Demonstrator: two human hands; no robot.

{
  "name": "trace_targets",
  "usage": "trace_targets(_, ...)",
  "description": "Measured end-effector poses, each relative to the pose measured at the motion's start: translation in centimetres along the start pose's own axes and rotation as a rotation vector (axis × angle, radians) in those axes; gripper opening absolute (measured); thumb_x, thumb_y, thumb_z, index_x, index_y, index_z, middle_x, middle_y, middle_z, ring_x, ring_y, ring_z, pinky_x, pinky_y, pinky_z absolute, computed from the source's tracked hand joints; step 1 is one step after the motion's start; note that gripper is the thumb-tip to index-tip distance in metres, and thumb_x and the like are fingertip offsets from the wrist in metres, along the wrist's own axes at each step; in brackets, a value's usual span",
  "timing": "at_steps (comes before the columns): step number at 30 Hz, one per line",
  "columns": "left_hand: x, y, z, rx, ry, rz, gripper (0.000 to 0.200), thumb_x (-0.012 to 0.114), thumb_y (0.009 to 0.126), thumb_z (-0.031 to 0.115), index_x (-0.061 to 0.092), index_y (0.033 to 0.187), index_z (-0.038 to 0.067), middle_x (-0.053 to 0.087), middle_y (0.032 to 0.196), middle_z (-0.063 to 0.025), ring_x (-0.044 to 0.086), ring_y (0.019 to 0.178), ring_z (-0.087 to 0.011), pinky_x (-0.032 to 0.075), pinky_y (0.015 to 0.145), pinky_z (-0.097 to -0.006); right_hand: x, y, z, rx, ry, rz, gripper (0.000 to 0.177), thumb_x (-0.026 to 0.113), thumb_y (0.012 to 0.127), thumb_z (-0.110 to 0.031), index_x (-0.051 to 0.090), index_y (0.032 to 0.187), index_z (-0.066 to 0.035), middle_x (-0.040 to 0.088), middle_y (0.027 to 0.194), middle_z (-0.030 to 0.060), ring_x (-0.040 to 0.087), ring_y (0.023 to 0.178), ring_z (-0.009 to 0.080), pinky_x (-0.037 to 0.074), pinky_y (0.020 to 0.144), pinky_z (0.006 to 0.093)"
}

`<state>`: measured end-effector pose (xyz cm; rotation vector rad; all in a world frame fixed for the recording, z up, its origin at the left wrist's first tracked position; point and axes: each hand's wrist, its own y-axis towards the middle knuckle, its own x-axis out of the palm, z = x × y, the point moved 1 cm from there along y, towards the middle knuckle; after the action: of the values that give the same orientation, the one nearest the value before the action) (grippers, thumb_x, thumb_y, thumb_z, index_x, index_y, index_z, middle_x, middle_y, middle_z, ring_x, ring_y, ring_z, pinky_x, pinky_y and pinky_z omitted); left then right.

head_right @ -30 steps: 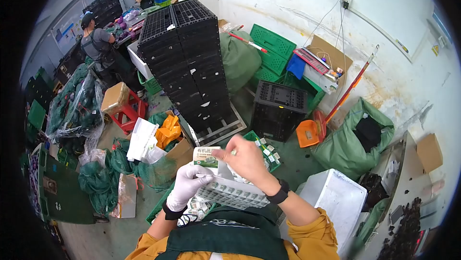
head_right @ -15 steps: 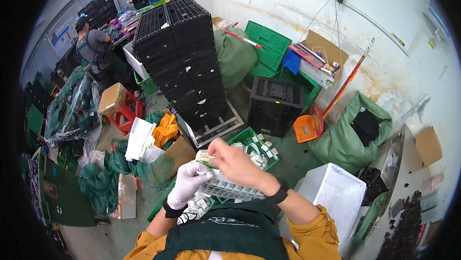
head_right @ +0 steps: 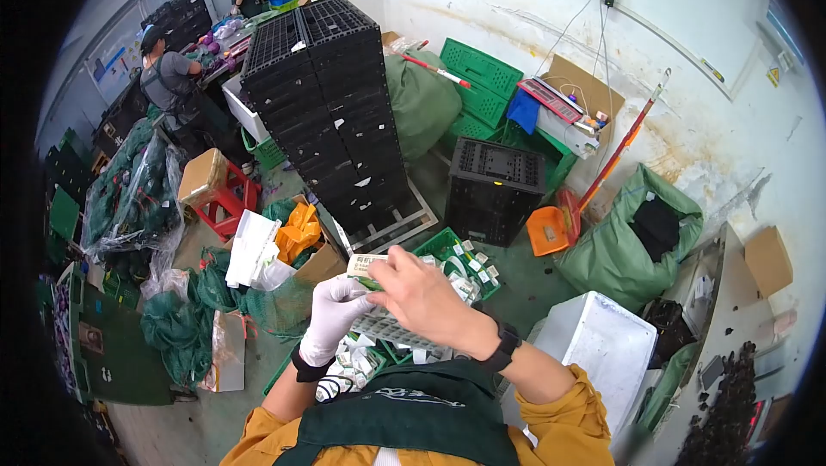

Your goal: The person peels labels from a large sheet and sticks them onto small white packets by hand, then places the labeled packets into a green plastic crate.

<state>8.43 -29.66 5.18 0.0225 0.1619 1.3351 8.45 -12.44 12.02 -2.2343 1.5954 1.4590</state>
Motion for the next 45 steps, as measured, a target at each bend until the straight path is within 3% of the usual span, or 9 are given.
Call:
trace_targets(13, 0.1, 0.8, -0.6, 0.135, 0.223, 0.046, 0.01, 0.069, 0.071, 0.003, 0.066, 0.081, 0.0, 0.061, 0.072, -0.0054, 0.057, 0.069, -0.0106, 0.045, 0.063, -0.0238, 0.6, -0.6, -0.2, -0.077, 0.26, 0.14, 0.008, 0.058, 0.078, -0.003, 0.052, 0.083, -0.001, 0.048, 0.072, 0.0077, 0.051, 0.059, 0.0204, 0.04, 0.052, 0.0297)
trace_targets(15, -0.6, 1.0, -1.5, 0.09, 0.194, 0.033, 0.012, 0.069, 0.07, 0.002, 0.067, 0.082, 0.001, 0.062, 0.075, -0.0058, 0.058, 0.071, -0.0116, 0.046, 0.066, -0.0246, -1.3, -0.6, 0.8, 0.381, 0.647, 0.221, 0.007, 0.057, 0.081, -0.004, 0.051, 0.083, -0.001, 0.047, 0.065, 0.0022, 0.046, 0.053, 0.009, 0.036, 0.048, 0.0244)
trace_targets(19, -0.2, 0.6, 0.3, 0.095, 0.028, -0.038, 0.012, 0.069, 0.07, 0.0, 0.067, 0.081, 0.001, 0.063, 0.084, -0.0065, 0.06, 0.078, -0.0147, 0.047, 0.072, -0.0266, 0.1, 0.0, 4.0, 0.589, 0.247, -0.132, 0.016, 0.063, 0.081, -0.013, 0.057, 0.076, 0.001, 0.056, 0.062, 0.0006, 0.046, 0.056, 0.0043, 0.037, 0.049, 0.0234)
trace_targets(25, 0.3, 0.4, 0.4, 0.006, -0.104, -0.28, 0.008, 0.067, 0.074, 0.001, 0.067, 0.082, -0.001, 0.063, 0.088, -0.005, 0.059, 0.078, -0.0105, 0.047, 0.072, -0.0231, 2.0, 1.2, 5.9, 0.472, 0.99, 0.152, 0.02, 0.057, 0.083, -0.003, 0.061, 0.101, 0.004, 0.066, 0.087, 0.0051, 0.059, 0.077, 0.0079, 0.048, 0.068, 0.0232)
trace_targets(27, 0.5, -0.7, -0.2, -0.279, -0.166, -0.265, 0.009, 0.069, 0.072, 0.0, 0.066, 0.08, -0.001, 0.063, 0.084, -0.0058, 0.06, 0.075, -0.0101, 0.047, 0.069, -0.0228, -0.2, 2.0, 7.1, 0.552, 0.951, 0.294, 0.015, 0.057, 0.083, -0.001, 0.06, 0.096, 0.005, 0.065, 0.086, 0.0068, 0.06, 0.075, 0.0093, 0.048, 0.069, 0.0234)
trace_targets(29, 0.6, -1.1, -0.5, -0.152, -0.203, -0.154, 0.008, 0.067, 0.073, -0.001, 0.066, 0.08, -0.002, 0.062, 0.083, -0.0055, 0.059, 0.074, -0.0107, 0.047, 0.069, -0.0229, -0.8, 1.1, 9.5, 0.657, 0.45, 0.293, 0.009, 0.061, 0.082, -0.005, 0.058, 0.08, 0.003, 0.061, 0.072, 0.0018, 0.052, 0.061, 0.0046, 0.043, 0.056, 0.0204)
trace_targets(37, 0.3, -0.6, -0.3, 0.039, -0.026, -0.075, 0.008, 0.065, 0.075, 0.0, 0.066, 0.083, -0.001, 0.063, 0.078, -0.0033, 0.057, 0.072, -0.0096, 0.046, 0.067, -0.023, 3.1, 0.4, 3.7, 0.52, 0.602, 0.158, 0.022, 0.07, 0.075, -0.012, 0.053, 0.065, -0.002, 0.048, 0.053, -0.0057, 0.037, 0.049, 0.0015, 0.029, 0.043, 0.0226)
trace_targets(39, 0.2, -0.6, -0.4, 0.105, 0.016, -0.035, 0.007, 0.065, 0.075, 0.0, 0.066, 0.082, -0.001, 0.063, 0.077, -0.0028, 0.057, 0.072, -0.0096, 0.046, 0.068, -0.0231, 2.6, 0.4, 4.0, 0.49, 0.169, 0.26, 0.024, 0.07, 0.075, -0.013, 0.051, 0.065, -0.001, 0.047, 0.051, -0.0058, 0.036, 0.048, 0.0031, 0.03, 0.042, 0.025)
trace_targets(45, -0.1, 0.0, 0.2, 0.071, -0.032, -0.142, 0.008, 0.068, 0.071, -0.001, 0.066, 0.079, -0.001, 0.063, 0.088, -0.0077, 0.059, 0.081, -0.0135, 0.046, 0.074, -0.026, 2.8, 0.5, 4.2, 0.415, 0.738, -0.072, 0.022, 0.06, 0.084, -0.01, 0.062, 0.101, 0.004, 0.064, 0.089, 0.0045, 0.055, 0.075, 0.006, 0.046, 0.066, 0.0213)
